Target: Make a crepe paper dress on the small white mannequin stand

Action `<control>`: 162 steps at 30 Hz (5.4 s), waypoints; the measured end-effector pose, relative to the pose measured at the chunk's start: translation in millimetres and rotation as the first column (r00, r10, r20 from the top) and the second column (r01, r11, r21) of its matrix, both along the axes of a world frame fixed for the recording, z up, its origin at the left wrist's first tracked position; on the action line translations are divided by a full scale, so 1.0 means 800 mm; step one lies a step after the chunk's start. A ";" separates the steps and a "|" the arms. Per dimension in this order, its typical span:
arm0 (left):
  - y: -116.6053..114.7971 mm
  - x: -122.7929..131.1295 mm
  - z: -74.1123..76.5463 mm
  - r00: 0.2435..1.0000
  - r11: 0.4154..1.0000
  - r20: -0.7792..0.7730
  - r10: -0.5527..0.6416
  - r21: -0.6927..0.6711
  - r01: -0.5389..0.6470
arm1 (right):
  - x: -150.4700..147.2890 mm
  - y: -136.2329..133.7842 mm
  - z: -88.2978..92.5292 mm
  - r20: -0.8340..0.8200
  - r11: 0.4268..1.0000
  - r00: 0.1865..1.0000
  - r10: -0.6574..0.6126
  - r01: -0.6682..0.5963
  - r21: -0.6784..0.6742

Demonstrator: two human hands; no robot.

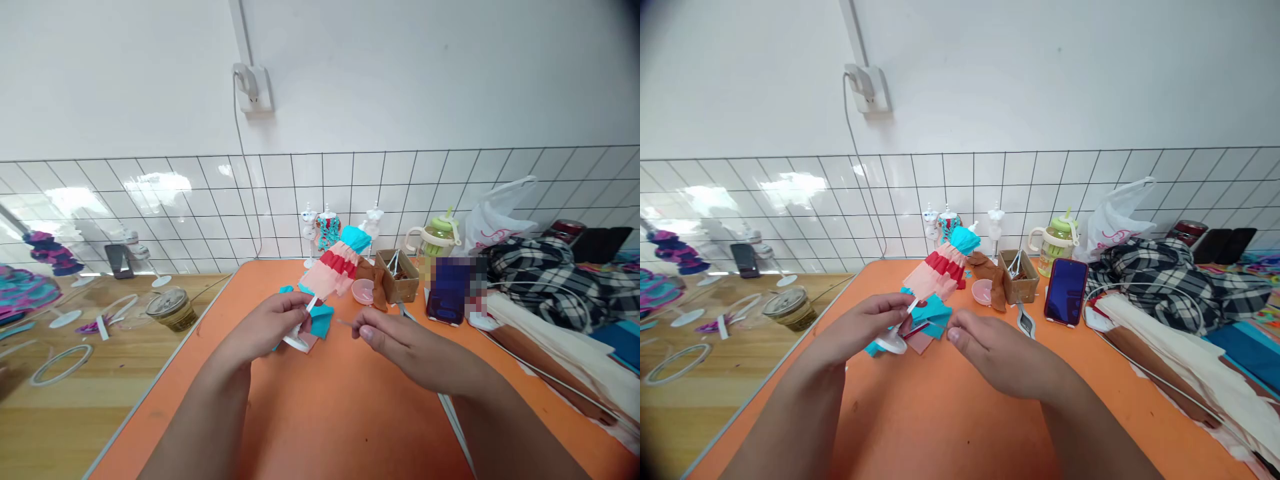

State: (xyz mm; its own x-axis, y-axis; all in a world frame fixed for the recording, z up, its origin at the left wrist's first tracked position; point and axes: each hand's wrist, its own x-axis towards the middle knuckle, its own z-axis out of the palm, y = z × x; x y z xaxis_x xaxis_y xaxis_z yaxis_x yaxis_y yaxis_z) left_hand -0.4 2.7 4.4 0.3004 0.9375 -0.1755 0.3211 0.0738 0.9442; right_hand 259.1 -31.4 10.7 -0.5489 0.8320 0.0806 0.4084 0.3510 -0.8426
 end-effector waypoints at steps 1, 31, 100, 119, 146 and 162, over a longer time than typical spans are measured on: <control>-0.003 -0.004 0.001 0.999 1.000 0.035 -0.004 -0.014 0.005 | -0.004 0.004 0.002 -0.015 1.000 1.000 -0.005 0.005 0.003; 0.005 -0.011 0.002 0.880 0.974 0.463 -0.107 -0.129 0.186 | -0.035 0.024 -0.033 -0.106 0.983 0.980 -0.169 0.160 -0.093; -0.003 0.047 -0.025 0.961 0.977 -0.244 -0.128 0.138 0.165 | 0.005 0.062 -0.033 -0.061 0.583 0.690 -0.722 0.652 0.485; 0.006 0.019 -0.011 0.922 0.920 0.073 -0.380 -0.068 0.385 | 0.038 0.053 -0.015 -0.355 0.917 0.891 -0.283 0.360 0.172; 0.013 0.019 -0.024 0.686 0.800 -0.413 -0.600 -0.291 0.524 | 0.017 0.098 -0.080 -0.056 0.987 0.995 -0.085 0.076 -0.145; 0.007 0.064 -0.051 0.403 0.912 -0.912 0.077 0.228 0.342 | -0.009 0.088 -0.200 0.145 0.961 0.960 -0.240 0.256 -0.104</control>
